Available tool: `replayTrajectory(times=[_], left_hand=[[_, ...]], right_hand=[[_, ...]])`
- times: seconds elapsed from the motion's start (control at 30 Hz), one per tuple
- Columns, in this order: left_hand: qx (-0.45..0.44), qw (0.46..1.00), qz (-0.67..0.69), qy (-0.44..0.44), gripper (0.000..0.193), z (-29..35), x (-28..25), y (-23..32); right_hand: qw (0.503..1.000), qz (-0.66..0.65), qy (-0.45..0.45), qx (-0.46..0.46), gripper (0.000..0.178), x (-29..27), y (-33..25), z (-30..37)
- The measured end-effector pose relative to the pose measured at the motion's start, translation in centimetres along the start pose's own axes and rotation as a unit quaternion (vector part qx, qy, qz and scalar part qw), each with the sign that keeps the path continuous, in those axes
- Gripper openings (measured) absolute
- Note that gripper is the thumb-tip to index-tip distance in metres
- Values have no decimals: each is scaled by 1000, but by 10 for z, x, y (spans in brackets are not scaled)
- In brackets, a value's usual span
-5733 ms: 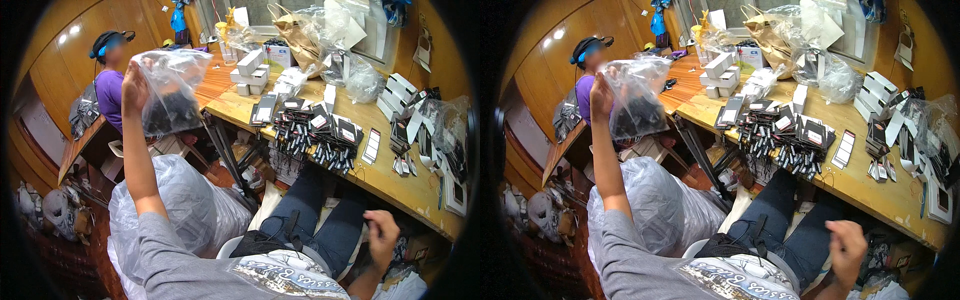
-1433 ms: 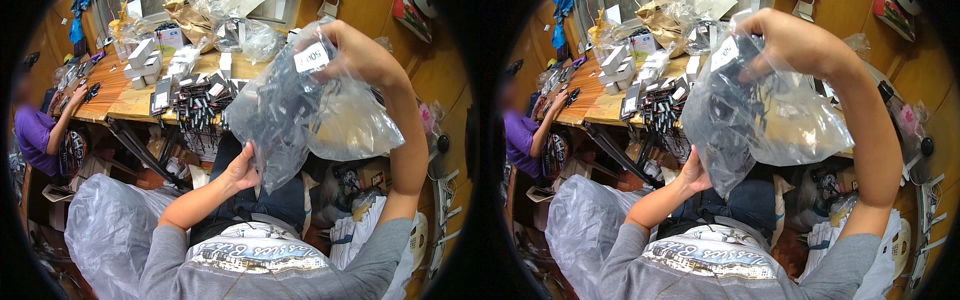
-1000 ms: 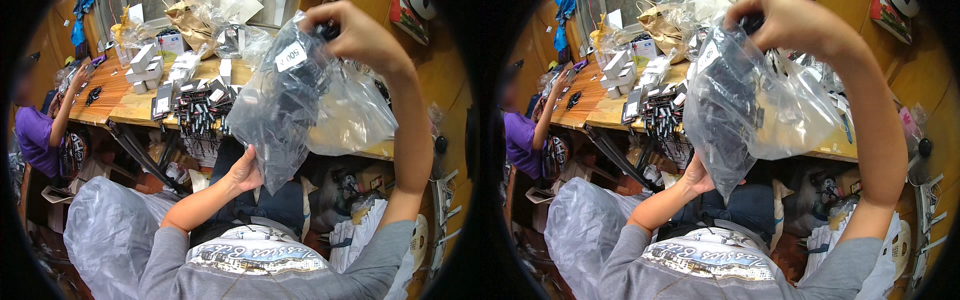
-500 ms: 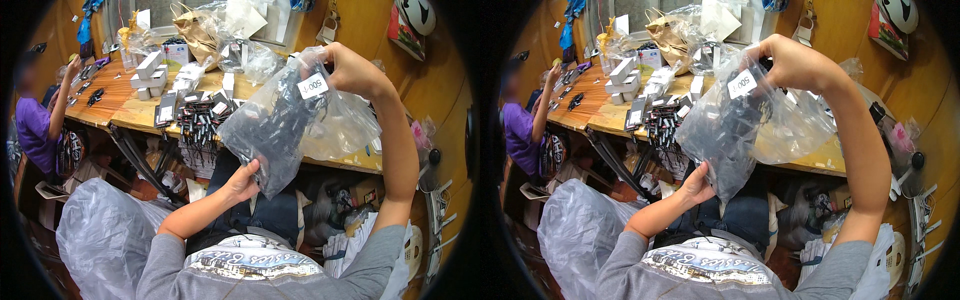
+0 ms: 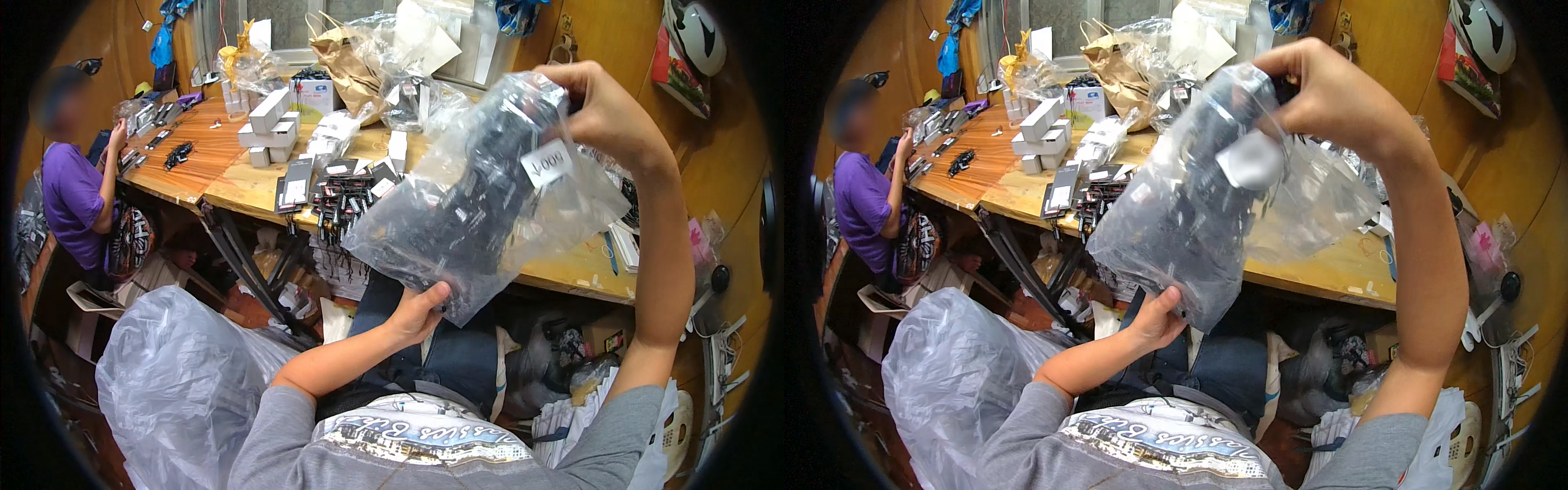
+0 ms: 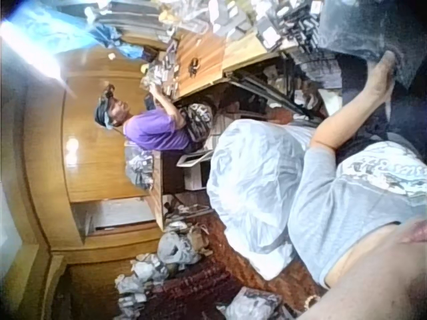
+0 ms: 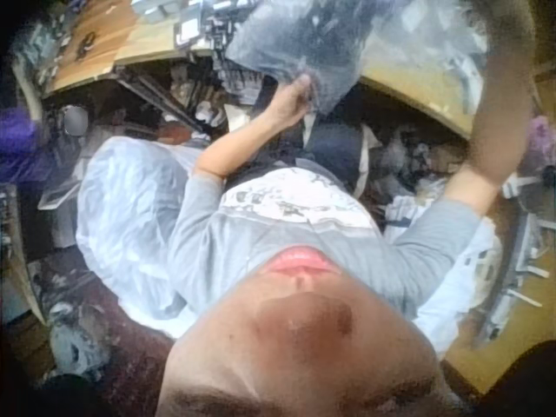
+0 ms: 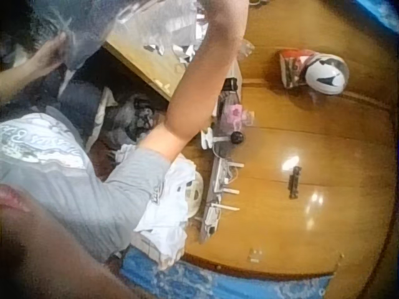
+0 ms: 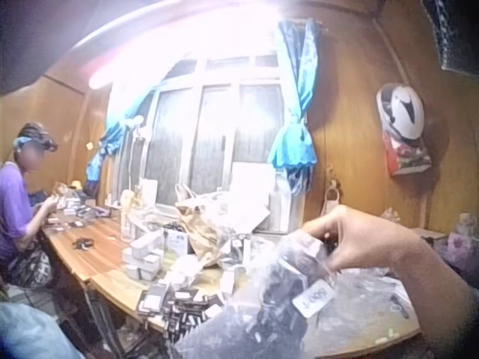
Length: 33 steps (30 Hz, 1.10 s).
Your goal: The person sits on the floor and assembles keychains by attaching black plastic clips to rectangular tags. They pick up tags and clips from a cluttered table, connect them, and place the finished items into a pile. The person also handles a plastic bag containing clips and a white box during the process.
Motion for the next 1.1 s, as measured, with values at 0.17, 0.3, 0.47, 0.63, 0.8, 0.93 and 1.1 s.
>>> replayTrajectory(times=[0.17,0.3,0.47,0.63,0.8,0.93,1.1], left_hand=[[-34,984,128,-115,66,-1,18,8],[-27,984,134,-116,65,-4,19,8],[64,994,70,-52,70,-2,17,16],[152,964,-166,142,43,7,2,37],[557,655,-472,195,28,20,-4,85],[773,268,-546,181,43,58,31,95],[771,126,-575,243,36,61,46,89]], right_hand=[[992,103,19,-72,20,-2,-9,-24],[981,155,-13,-117,25,-12,-5,-34],[979,144,60,-134,28,-17,-11,-46],[979,150,68,-124,25,-24,-23,-63],[993,39,-30,-105,21,-7,-41,-52],[964,-149,-147,-164,17,-12,-33,-38],[981,-114,-107,-118,19,-19,-6,-28]])
Point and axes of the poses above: each hand's wrist, its own z-axis away from the middle knuckle, its own x-axis out of the palm, y = z × x, the point moved 6 cm from there along -z, towards the middle knuckle, and after that the axes turned 7 degrees about -x, right-handed, at the moved point
